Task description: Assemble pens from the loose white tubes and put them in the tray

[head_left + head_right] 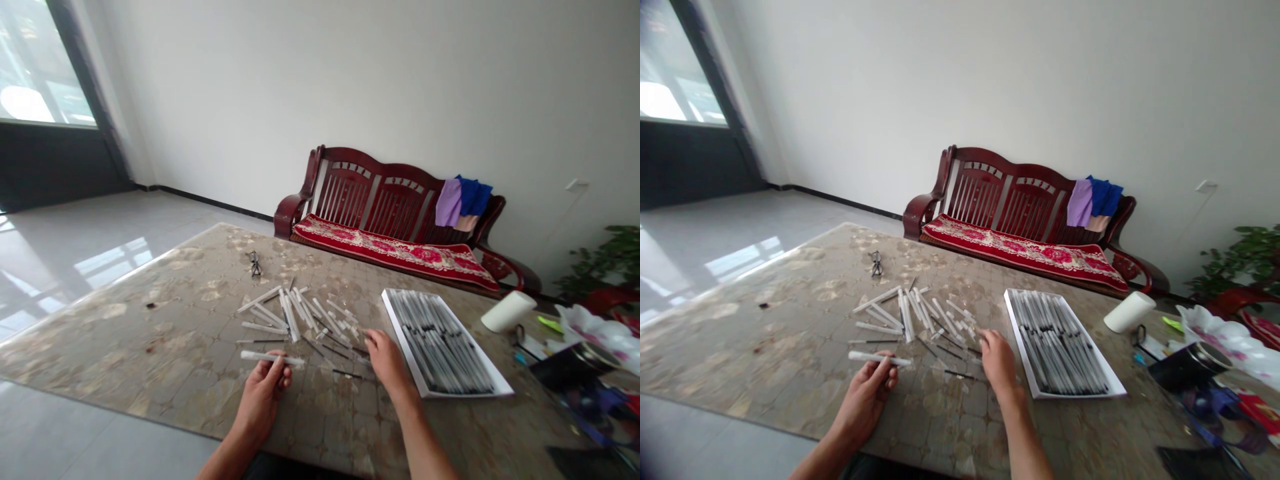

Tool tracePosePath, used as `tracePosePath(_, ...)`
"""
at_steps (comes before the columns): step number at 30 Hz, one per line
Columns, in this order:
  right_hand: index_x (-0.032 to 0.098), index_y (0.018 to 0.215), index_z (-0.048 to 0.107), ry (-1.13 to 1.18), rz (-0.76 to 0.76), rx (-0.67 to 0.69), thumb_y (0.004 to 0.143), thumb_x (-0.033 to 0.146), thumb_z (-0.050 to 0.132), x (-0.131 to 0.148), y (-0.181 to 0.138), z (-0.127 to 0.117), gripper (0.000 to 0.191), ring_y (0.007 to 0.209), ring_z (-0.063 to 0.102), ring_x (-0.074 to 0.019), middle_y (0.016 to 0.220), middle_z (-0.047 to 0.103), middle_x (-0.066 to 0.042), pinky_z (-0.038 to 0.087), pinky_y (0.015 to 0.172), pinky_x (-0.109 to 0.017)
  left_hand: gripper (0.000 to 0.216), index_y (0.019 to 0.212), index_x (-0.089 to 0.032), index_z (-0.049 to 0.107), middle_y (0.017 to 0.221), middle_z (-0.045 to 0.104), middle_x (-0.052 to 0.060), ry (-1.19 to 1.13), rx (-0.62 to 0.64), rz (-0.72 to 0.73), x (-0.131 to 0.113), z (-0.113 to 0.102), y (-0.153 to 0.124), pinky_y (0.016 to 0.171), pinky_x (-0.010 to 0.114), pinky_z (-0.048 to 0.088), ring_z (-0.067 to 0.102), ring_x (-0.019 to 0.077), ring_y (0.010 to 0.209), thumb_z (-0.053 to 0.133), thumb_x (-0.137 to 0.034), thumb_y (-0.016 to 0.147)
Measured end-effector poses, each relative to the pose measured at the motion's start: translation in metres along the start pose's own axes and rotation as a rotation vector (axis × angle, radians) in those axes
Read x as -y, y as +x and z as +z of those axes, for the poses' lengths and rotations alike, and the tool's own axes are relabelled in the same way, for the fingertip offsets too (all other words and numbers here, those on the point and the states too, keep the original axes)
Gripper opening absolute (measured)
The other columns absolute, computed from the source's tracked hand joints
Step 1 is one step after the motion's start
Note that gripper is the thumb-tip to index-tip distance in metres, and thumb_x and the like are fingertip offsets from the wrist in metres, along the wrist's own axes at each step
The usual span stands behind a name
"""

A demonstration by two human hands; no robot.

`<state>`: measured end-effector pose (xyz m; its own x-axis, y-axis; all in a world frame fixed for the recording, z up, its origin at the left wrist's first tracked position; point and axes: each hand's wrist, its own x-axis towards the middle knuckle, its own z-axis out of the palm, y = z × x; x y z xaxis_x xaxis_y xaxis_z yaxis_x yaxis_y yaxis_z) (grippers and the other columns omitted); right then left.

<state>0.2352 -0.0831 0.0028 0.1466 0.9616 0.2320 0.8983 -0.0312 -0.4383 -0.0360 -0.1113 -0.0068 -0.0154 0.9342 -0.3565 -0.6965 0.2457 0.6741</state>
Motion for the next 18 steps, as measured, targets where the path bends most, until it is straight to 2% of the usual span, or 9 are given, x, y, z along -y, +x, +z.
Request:
tracePosePath(5,0.020,0.106,0.071,-0.115,0.118,-0.046,0.084,0.020,0.051,-0.036,-0.031,-0.024,0.029,0.094,0.068,-0.0218,0.101,0.072,-0.008,0.050,0.083,-0.030,0.050,0.083,-0.016,0.063,0.058,0.062,-0.004,-0.022,0.012,0.017,0.001,-0.003,0.001,0.050,0.016,0.044,0.053,0.0068,0.052,0.092,-0.040,0.049)
tracePosePath(11,0.018,0.101,0.072,-0.291,0.039,-0.095,0.081,0.016,0.055,-0.039,-0.067,-0.019,0.026,0.099,0.064,-0.0279,0.102,0.071,-0.011,0.048,0.090,-0.037,0.048,0.085,-0.017,0.063,0.057,0.059,-0.006,-0.087,0.010,0.044,0.001,-0.008,0.003,0.048,0.014,0.043,0.051,0.0060,0.050,0.090,-0.040,0.053)
tracePosePath(14,0.020,0.096,0.072,-0.225,-0.008,-0.122,0.082,0.013,0.051,-0.037,-0.069,-0.010,0.027,0.094,0.064,-0.0269,0.097,0.071,-0.010,0.049,0.087,-0.038,0.045,0.083,-0.017,0.062,0.055,0.055,-0.007,-0.108,0.010,0.067,0.000,-0.008,0.001,0.045,0.014,0.039,0.048,0.0054,0.048,0.089,-0.041,0.056)
tracePosePath(18,0.019,0.100,0.070,0.036,-0.019,-0.233,0.085,0.018,0.047,-0.025,-0.069,-0.003,0.027,0.093,0.066,-0.0239,0.099,0.070,-0.010,0.053,0.084,-0.036,0.039,0.078,-0.017,0.061,0.054,0.053,-0.006,-0.105,0.017,0.060,-0.001,-0.006,-0.001,0.045,0.015,0.037,0.046,0.0055,0.048,0.086,-0.041,0.060)
